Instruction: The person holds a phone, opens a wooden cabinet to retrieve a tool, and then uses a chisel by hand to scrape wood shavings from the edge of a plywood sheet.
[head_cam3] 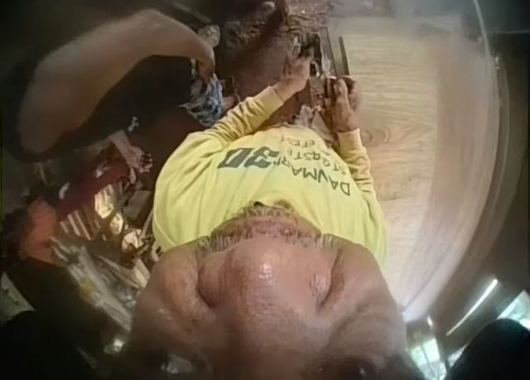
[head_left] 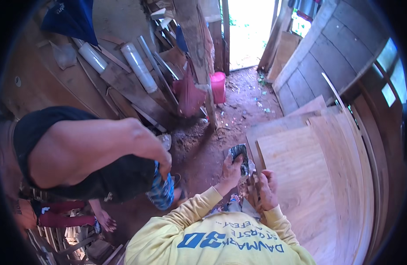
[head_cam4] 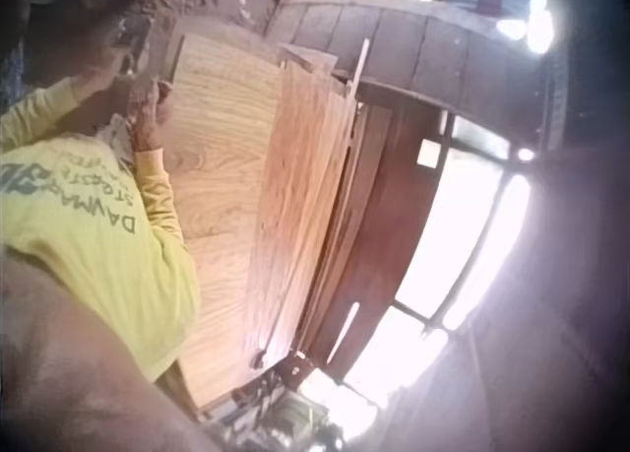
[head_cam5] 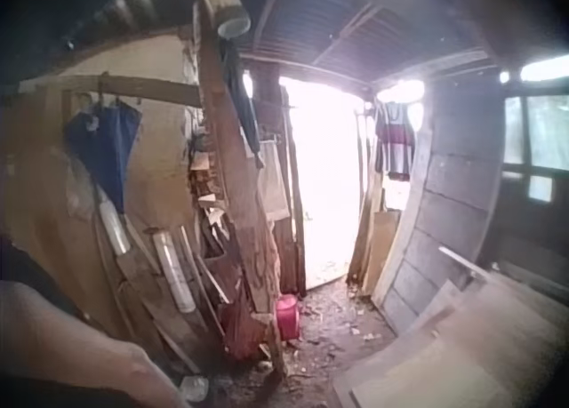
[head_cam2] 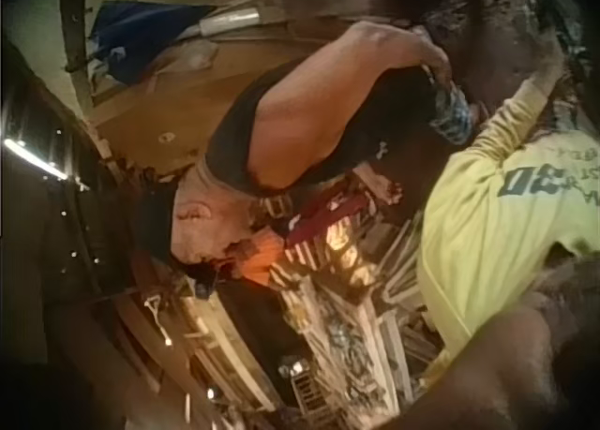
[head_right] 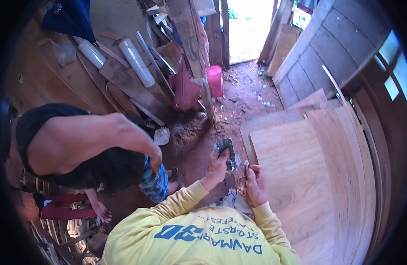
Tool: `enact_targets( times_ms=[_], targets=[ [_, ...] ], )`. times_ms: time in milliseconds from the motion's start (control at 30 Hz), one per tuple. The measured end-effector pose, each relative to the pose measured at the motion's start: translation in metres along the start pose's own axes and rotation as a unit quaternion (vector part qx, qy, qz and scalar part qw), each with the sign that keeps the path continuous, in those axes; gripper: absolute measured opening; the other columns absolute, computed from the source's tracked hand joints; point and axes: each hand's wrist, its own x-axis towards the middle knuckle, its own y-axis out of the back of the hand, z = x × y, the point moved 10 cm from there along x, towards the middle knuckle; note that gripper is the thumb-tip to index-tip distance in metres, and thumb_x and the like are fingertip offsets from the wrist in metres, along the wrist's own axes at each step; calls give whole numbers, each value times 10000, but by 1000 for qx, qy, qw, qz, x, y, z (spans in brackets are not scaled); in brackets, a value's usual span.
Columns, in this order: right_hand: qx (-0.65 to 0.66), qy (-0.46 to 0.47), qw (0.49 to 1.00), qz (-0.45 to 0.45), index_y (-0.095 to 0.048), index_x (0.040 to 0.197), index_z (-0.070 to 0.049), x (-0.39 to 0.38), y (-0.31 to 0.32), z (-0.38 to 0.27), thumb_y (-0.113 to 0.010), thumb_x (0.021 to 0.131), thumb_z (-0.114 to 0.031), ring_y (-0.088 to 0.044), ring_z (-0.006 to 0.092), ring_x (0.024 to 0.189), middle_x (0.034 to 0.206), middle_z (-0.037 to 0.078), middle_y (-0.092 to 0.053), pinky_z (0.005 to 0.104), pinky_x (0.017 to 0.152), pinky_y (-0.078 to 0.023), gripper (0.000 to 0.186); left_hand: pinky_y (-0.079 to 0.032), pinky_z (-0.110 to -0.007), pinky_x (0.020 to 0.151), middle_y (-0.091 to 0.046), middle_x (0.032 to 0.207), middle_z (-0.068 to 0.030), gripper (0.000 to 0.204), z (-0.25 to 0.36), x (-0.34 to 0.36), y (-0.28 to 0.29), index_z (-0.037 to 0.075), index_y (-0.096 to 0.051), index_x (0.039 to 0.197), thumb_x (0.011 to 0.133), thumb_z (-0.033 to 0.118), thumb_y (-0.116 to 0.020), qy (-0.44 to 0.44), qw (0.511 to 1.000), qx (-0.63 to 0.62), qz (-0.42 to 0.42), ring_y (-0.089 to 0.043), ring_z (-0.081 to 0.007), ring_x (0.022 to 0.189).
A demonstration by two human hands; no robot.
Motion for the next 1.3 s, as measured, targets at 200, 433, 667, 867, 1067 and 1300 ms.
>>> enact_targets(
  times_ms=[200, 433, 667, 867, 1067, 1300],
  targets=[
    [-176, 114, 974, 89, -558, 1106, 0, 93, 56, -43, -584, 1032, -186, -488, 106, 863, 949, 26, -542, 263, 769, -440, 202, -520, -274, 671, -635, 956, 3, 273, 22, 71, -19, 78, -604, 1238, 966, 70, -591, 10, 999, -24, 24, -590, -104, 787],
    [-296, 178, 934, 87, -585, 1068, 6, 196, 59, -62, -655, 947, -164, -543, 244, 891, 966, 132, -556, 366, 806, -463, 221, -549, -302, 691, -665, 906, -2, 279, 16, 154, 37, 91, -662, 1124, 887, -48, -613, 45, 995, -11, 83, -644, -133, 767],
    [-575, 179, 792, 97, -546, 1220, -31, 285, 63, -24, -708, 876, -259, -486, 345, 1145, 1188, 162, -541, 476, 1008, -377, 444, -510, -271, 705, -687, 919, 32, 243, 0, 249, 55, 86, -717, 1109, 907, -30, -646, 74, 995, 26, 61, -617, -81, 779],
    [-621, 73, 766, 147, -502, 1343, -24, 291, 87, 20, -730, 865, -352, -437, 368, 1224, 1297, 174, -481, 483, 1070, -351, 623, -510, -262, 733, -702, 951, 32, 249, -3, 330, 67, 89, -721, 1135, 923, -25, -655, 75, 997, 9, 23, -618, -69, 802],
    [-624, 35, 763, 167, -488, 1355, -27, 303, 97, 26, -722, 875, -300, -434, 374, 1241, 1296, 178, -476, 489, 1088, -345, 600, -511, -259, 726, -711, 960, 28, 255, -15, 394, 64, 91, -721, 1132, 906, -22, -685, 128, 991, -34, -7, -632, -73, 797],
    [-626, 14, 761, 168, -493, 1346, -30, 307, 97, 30, -688, 900, -263, -436, 382, 1245, 1299, 188, -481, 489, 1097, -342, 540, -509, -263, 720, -706, 941, 28, 230, 8, 422, 37, 94, -728, 1103, 904, -16, -687, 146, 987, -41, -47, -628, -68, 794]
  ],
)
